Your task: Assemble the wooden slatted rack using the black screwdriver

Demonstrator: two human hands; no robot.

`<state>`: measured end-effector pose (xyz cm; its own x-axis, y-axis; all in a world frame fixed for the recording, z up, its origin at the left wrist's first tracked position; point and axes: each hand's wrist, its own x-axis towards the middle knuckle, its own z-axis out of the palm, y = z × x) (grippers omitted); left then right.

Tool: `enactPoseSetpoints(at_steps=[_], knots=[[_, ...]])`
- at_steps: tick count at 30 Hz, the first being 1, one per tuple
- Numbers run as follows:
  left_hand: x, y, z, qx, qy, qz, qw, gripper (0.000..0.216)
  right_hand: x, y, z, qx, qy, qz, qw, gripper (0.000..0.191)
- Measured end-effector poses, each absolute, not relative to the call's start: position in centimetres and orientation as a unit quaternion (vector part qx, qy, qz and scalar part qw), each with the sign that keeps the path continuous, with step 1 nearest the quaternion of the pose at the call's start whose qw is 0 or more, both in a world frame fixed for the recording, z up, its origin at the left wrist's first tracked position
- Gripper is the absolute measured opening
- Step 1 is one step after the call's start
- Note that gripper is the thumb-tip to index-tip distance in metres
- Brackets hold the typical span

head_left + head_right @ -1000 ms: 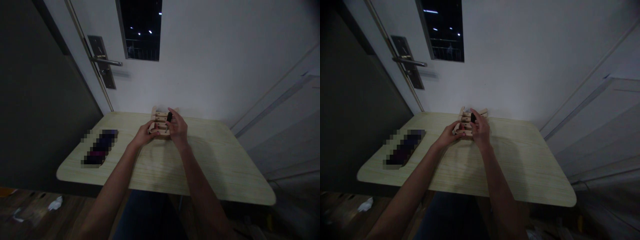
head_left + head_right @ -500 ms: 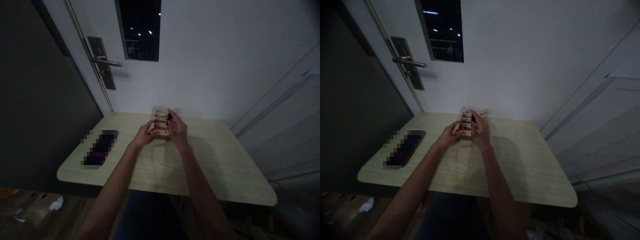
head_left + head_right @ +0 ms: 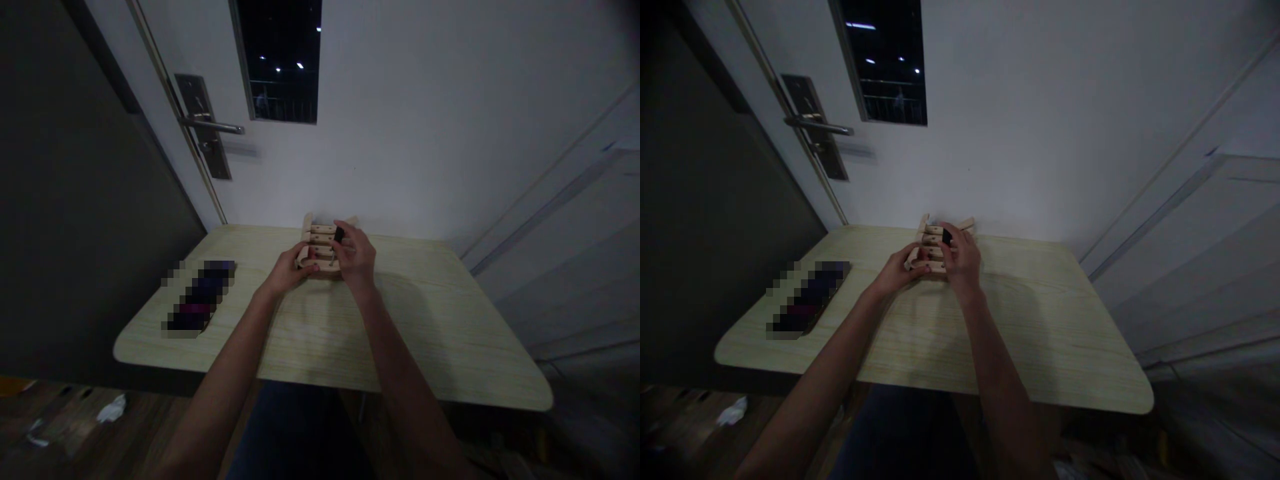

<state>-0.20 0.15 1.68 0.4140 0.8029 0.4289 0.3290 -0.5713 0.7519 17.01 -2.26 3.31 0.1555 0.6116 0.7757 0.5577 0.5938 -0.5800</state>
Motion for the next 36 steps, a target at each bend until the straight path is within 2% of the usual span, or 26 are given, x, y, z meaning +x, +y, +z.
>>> enactPoseSetpoints(at_steps=[6, 13, 22, 29, 36], knots=[[-0.21, 0.19, 1.74, 0.787, 0.360, 0.407, 0.291, 0.031, 17.23, -2.52, 3.76, -0.467, -0.648, 0.000, 0.602, 0.032], [-0.21, 0.29, 1.54, 0.782, 0.372, 0.406, 0.291, 0.036, 17.16, -2.71, 3.38, -0.461, -0.668, 0.030, 0.583, 0.044], [-0.23, 0.42, 1.41, 0.782, 0.369, 0.405, 0.296, 0.033, 17.19, -2.42, 3.08, -0.453, -0.674, 0.003, 0.584, 0.045], [-0.27, 0.39, 1.30, 0.782, 0.364, 0.411, 0.295, 0.033, 16.77, -2.56, 3.36, -0.471, -0.654, -0.004, 0.592, 0.036], [-0.24, 0.48, 1.10, 0.776, 0.378, 0.413, 0.291, 0.044, 16.93, -2.83, 3.08, -0.437, -0.673, 0.043, 0.595, 0.040]])
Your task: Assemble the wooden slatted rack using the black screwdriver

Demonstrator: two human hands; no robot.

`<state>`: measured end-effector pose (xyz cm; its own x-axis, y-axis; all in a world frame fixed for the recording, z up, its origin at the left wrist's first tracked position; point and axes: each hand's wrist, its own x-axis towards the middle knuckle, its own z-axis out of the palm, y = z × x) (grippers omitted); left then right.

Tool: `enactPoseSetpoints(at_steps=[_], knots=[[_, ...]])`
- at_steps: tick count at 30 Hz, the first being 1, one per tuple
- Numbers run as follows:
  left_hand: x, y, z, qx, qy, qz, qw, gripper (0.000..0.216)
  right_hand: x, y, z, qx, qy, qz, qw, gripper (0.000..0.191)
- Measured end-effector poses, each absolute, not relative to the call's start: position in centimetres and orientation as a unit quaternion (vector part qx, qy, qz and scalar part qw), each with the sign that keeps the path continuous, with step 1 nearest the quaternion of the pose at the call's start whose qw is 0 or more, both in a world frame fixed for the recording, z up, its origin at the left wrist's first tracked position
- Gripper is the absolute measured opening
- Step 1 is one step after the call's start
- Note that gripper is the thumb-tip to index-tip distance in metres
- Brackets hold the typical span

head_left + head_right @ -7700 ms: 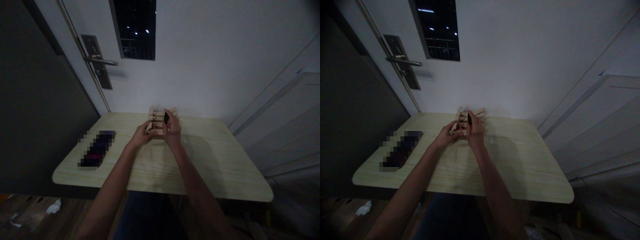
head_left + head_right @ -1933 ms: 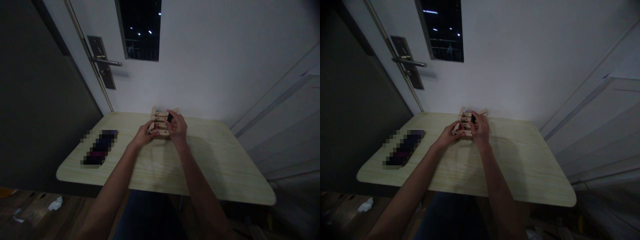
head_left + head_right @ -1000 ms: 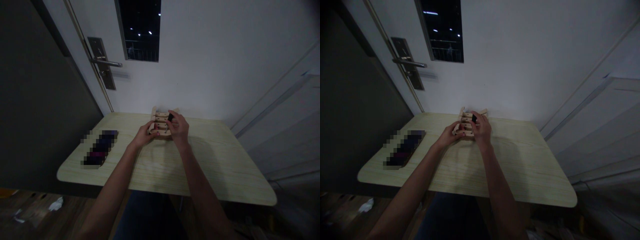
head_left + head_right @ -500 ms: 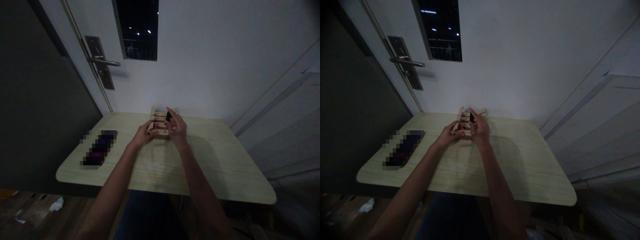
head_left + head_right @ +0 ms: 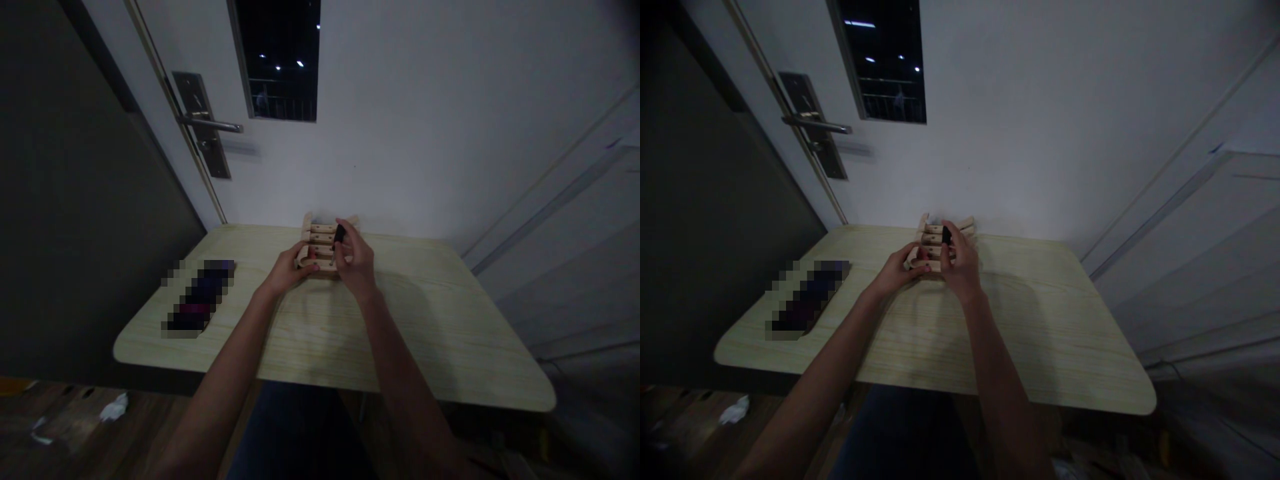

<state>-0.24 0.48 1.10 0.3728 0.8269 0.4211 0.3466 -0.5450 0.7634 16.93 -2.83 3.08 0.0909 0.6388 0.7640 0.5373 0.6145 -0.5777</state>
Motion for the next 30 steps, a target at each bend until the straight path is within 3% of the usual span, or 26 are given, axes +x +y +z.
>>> enactPoseSetpoints(at_steps=[4, 14, 22, 30], knots=[[-0.21, 0.35, 1.32, 0.779, 0.379, 0.408, 0.288, 0.040, 17.08, -2.72, 2.99, -0.440, -0.672, 0.067, 0.592, 0.040], [-0.22, 0.23, 1.61, 0.784, 0.371, 0.399, 0.298, 0.032, 16.98, -2.86, 3.58, -0.485, -0.646, -0.008, 0.589, 0.031], [-0.17, 0.06, 1.75, 0.775, 0.386, 0.402, 0.297, 0.039, 16.95, -2.88, 3.10, -0.456, -0.665, 0.003, 0.592, 0.040], [-0.31, 0.29, 1.45, 0.784, 0.371, 0.405, 0.291, 0.035, 17.21, -2.78, 3.11, -0.464, -0.658, -0.003, 0.592, 0.036]])
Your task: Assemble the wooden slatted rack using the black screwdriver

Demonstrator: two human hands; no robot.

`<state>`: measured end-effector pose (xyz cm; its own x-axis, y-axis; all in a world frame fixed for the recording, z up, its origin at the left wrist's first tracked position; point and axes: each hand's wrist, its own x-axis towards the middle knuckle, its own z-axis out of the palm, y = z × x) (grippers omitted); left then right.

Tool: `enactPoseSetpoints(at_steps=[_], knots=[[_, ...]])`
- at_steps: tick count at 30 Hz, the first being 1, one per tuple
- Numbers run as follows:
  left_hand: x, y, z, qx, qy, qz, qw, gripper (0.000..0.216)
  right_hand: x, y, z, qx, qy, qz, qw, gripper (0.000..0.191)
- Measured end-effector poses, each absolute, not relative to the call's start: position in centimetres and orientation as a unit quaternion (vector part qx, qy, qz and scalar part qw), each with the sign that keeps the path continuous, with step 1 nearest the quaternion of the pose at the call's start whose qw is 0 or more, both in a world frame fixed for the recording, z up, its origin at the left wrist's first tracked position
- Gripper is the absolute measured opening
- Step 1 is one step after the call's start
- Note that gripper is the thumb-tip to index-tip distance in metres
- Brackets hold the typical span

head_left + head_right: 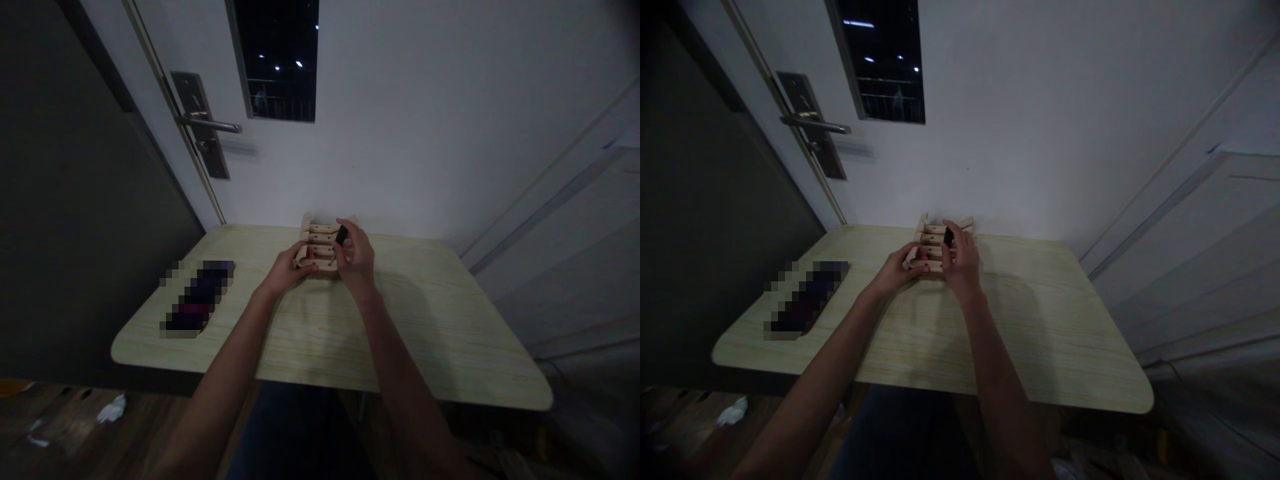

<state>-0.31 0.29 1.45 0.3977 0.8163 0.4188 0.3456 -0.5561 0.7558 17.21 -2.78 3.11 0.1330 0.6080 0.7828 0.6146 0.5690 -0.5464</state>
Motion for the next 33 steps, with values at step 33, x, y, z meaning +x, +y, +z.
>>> enactPoseSetpoints(at_steps=[33], knots=[[-0.27, 0.42, 1.42, 0.782, 0.368, 0.406, 0.296, 0.035, 16.57, -2.76, 3.16, -0.462, -0.653, 0.003, 0.600, 0.034]])
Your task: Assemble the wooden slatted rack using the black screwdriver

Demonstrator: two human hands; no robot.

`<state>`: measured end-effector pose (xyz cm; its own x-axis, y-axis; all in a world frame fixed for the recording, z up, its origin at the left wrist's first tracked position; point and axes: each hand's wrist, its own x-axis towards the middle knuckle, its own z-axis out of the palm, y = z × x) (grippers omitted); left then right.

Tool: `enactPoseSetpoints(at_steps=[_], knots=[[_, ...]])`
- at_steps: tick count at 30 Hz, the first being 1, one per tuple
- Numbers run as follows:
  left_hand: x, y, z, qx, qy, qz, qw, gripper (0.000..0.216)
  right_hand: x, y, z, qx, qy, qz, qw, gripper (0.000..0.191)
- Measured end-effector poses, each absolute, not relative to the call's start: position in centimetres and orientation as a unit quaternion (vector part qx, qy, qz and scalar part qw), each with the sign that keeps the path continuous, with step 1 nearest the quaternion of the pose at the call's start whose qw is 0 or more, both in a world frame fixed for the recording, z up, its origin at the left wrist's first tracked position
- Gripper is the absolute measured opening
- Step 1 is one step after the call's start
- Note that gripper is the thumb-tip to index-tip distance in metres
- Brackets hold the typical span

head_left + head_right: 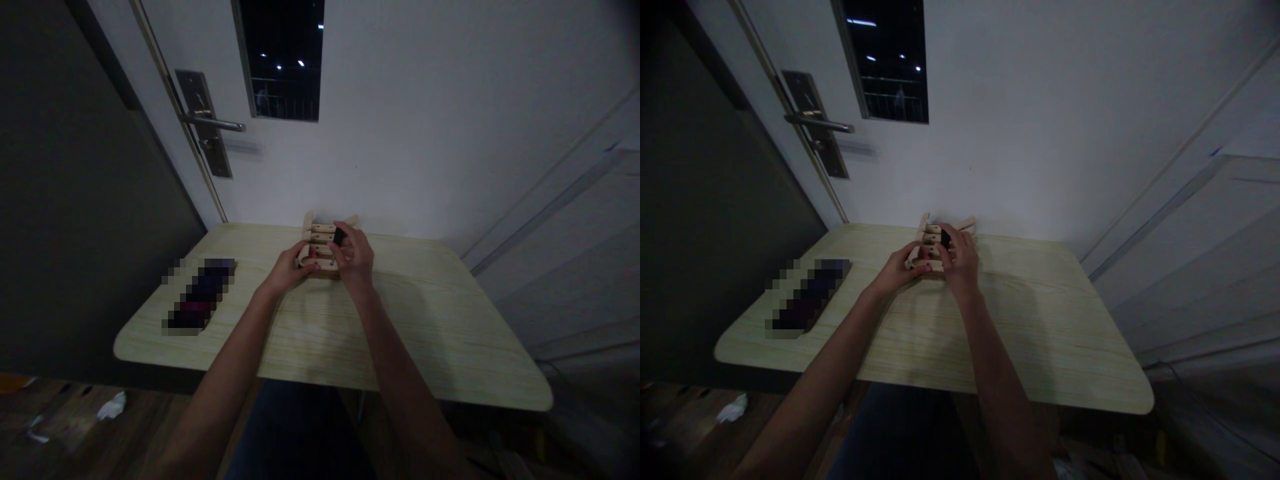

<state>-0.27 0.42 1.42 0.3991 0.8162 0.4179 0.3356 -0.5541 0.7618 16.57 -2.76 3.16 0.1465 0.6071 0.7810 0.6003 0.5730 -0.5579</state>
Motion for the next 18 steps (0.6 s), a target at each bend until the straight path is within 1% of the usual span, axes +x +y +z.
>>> enactPoseSetpoints(at_steps=[5, 8, 14, 18], knots=[[-0.36, 0.50, 1.18, 0.785, 0.361, 0.406, 0.299, 0.034, 16.64, -3.17, 3.07, -0.432, -0.670, 0.059, 0.601, 0.041], [-0.38, 0.54, 1.14, 0.783, 0.365, 0.406, 0.297, 0.034, 16.89, -3.10, 2.95, -0.418, -0.680, 0.072, 0.598, 0.040], [-0.26, 0.31, 1.55, 0.783, 0.366, 0.405, 0.298, 0.032, 16.96, -2.78, 3.01, -0.423, -0.681, 0.053, 0.595, 0.036], [-0.23, 0.19, 1.58, 0.779, 0.366, 0.410, 0.302, 0.038, 16.78, -2.71, 3.23, -0.451, -0.666, 0.023, 0.594, 0.034]])
